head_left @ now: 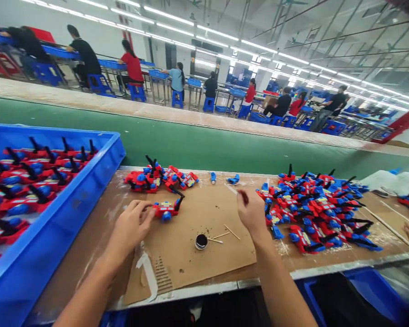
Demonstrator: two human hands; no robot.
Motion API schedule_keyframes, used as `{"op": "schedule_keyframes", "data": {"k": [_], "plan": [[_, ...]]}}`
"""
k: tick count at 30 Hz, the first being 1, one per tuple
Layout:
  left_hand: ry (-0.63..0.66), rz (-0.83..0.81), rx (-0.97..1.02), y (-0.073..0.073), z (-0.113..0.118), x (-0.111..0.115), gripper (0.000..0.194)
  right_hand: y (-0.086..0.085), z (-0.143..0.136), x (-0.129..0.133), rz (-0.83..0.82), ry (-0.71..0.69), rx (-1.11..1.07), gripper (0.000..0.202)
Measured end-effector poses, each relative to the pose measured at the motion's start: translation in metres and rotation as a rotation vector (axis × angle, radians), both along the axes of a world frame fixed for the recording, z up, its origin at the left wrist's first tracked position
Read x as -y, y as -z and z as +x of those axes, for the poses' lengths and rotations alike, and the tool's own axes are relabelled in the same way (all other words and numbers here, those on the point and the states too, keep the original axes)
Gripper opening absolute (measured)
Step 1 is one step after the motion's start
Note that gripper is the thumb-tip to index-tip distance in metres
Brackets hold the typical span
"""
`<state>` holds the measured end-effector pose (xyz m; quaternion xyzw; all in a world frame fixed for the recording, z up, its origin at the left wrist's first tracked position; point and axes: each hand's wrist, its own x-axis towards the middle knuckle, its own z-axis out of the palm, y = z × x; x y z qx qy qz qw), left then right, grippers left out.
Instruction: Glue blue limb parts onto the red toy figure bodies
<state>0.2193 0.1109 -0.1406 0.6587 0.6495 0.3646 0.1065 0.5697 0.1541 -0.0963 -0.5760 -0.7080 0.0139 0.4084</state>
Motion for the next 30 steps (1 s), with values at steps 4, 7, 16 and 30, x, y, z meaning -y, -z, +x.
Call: {"op": "schedule_keyframes", "data": {"k": [4, 7, 16, 30], "plan": [[0.072, -0.239, -0.012, 0.003, 0.013, -0.015, 0.067, -0.002, -0.036, -0.105, -0.121, -0.067, 0.022, 0.011], [0.098, -0.34, 0.002, -0.001, 0.016, -0.022, 0.068, 0.006, -0.053, -0.149, -0.194, -0.135, 0.03, 0.018], [0.093, -0.274, 0.186, -0.01, 0.014, -0.011, 0.047, -0.015, -0.04, -0.102, -0.202, -0.389, -0.103, 0.015], [-0.191, -0.074, 1.814, 0.0, 0.031, 0.084, 0.068, 0.007, -0.038, 0.075, -0.088, -0.554, 0.14, 0.021]]}}
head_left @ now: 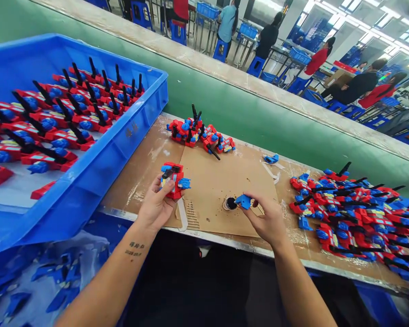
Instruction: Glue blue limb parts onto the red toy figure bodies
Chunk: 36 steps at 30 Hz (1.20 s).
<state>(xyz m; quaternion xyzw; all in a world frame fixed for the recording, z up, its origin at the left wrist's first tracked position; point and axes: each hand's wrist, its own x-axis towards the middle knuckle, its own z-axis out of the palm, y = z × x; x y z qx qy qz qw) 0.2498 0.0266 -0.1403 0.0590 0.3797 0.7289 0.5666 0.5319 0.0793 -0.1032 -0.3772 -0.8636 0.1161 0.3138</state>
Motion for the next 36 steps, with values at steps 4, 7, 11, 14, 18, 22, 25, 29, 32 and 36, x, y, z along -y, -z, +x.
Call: {"op": "schedule_keyframes", "data": {"k": [4, 7, 11, 14, 18, 22, 25, 29, 32, 36], "plan": [[-0.009, 0.063, 0.037, 0.011, 0.004, 0.006, 0.061, -0.002, -0.006, -0.005, 0.039, -0.068, 0.066, 0.021], [-0.005, 0.096, 0.025, 0.015, 0.006, 0.008, 0.057, -0.003, -0.009, -0.006, 0.081, -0.1, 0.115, 0.021], [0.023, 0.08, 0.037, 0.014, 0.008, 0.01, 0.056, -0.001, -0.008, -0.006, 0.062, -0.088, 0.129, 0.02], [0.045, 0.064, 0.062, 0.012, 0.009, 0.012, 0.052, 0.001, -0.005, -0.007, -0.047, 0.043, 0.032, 0.021], [0.059, 0.059, 0.094, 0.009, 0.013, 0.016, 0.057, 0.007, -0.008, -0.012, -0.314, 0.23, -0.221, 0.029], [0.106, 0.06, 0.078, 0.007, 0.017, 0.02, 0.054, 0.012, -0.016, -0.018, -0.532, 0.253, -0.433, 0.039], [0.135, 0.048, 0.069, 0.01, 0.02, 0.022, 0.053, 0.014, -0.02, -0.02, -0.585, 0.251, -0.481, 0.036], [0.188, 0.052, 0.049, 0.018, 0.022, 0.025, 0.047, 0.013, -0.019, -0.022, -0.608, 0.242, -0.5, 0.032], [0.211, 0.049, 0.061, 0.022, 0.023, 0.026, 0.044, 0.013, -0.017, -0.024, -0.604, 0.245, -0.483, 0.032], [0.216, -0.004, 0.068, 0.021, 0.023, 0.026, 0.048, 0.012, -0.019, -0.025, -0.608, 0.261, -0.465, 0.031]]}}
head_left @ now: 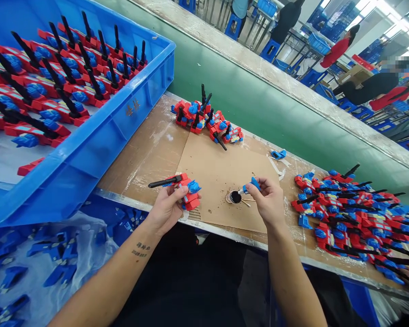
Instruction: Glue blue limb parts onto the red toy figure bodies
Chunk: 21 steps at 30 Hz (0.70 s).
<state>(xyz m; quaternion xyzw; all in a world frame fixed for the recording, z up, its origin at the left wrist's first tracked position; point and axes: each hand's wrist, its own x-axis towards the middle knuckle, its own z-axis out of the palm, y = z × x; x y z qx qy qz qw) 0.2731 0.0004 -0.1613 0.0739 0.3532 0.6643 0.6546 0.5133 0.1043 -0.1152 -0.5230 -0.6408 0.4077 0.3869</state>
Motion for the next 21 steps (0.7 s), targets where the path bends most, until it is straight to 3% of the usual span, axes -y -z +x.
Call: {"op": "schedule_keyframes", "data": {"k": [7, 12, 21], "plan": [[0.016, -0.039, -0.006, 0.0, -0.003, 0.003, 0.056, -0.011, 0.008, -0.016, 0.065, 0.056, -0.059, 0.032], [0.003, -0.08, 0.002, 0.004, -0.004, 0.002, 0.063, -0.012, 0.021, -0.013, 0.033, -0.218, 0.117, 0.029], [0.006, -0.099, 0.015, 0.004, -0.004, 0.003, 0.065, 0.001, 0.017, -0.008, 0.067, -0.224, 0.222, 0.028]]}}
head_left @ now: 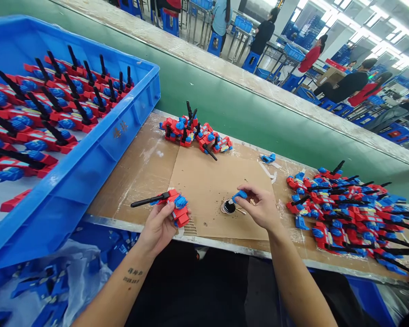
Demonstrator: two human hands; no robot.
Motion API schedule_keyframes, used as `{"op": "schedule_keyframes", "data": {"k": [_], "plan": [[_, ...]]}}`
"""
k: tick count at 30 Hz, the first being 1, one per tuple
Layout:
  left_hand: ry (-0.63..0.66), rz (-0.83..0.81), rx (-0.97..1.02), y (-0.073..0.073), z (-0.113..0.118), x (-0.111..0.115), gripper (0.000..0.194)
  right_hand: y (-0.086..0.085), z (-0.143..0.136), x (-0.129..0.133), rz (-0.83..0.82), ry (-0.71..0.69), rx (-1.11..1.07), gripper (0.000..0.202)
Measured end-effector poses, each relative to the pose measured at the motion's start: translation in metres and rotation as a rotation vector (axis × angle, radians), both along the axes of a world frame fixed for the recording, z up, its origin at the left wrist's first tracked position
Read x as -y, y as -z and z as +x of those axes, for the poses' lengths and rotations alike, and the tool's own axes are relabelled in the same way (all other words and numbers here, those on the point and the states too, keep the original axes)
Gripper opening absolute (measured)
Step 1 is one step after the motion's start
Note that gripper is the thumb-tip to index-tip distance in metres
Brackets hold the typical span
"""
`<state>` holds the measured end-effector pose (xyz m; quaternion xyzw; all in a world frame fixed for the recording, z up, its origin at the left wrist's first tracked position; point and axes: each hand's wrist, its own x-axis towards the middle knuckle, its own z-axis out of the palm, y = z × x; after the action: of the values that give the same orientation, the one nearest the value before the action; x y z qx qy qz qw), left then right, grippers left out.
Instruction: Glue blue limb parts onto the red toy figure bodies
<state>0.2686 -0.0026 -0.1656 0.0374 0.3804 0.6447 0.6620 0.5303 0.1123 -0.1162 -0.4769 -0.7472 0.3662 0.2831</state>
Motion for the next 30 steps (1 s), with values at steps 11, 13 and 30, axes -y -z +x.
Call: {"op": "schedule_keyframes", "data": {"k": [11, 13, 30], "plan": [[-0.014, 0.0, -0.001, -0.001, 0.0, 0.0, 0.063, -0.009, -0.01, -0.002, 0.021, 0.015, 0.046, 0.026], [-0.016, -0.002, -0.004, -0.003, 0.0, -0.001, 0.061, -0.008, -0.009, -0.003, 0.003, 0.015, 0.034, 0.028], [0.024, 0.057, 0.014, 0.009, -0.003, 0.005, 0.051, -0.024, -0.017, -0.151, 0.205, 0.373, 0.051, 0.038]]}}
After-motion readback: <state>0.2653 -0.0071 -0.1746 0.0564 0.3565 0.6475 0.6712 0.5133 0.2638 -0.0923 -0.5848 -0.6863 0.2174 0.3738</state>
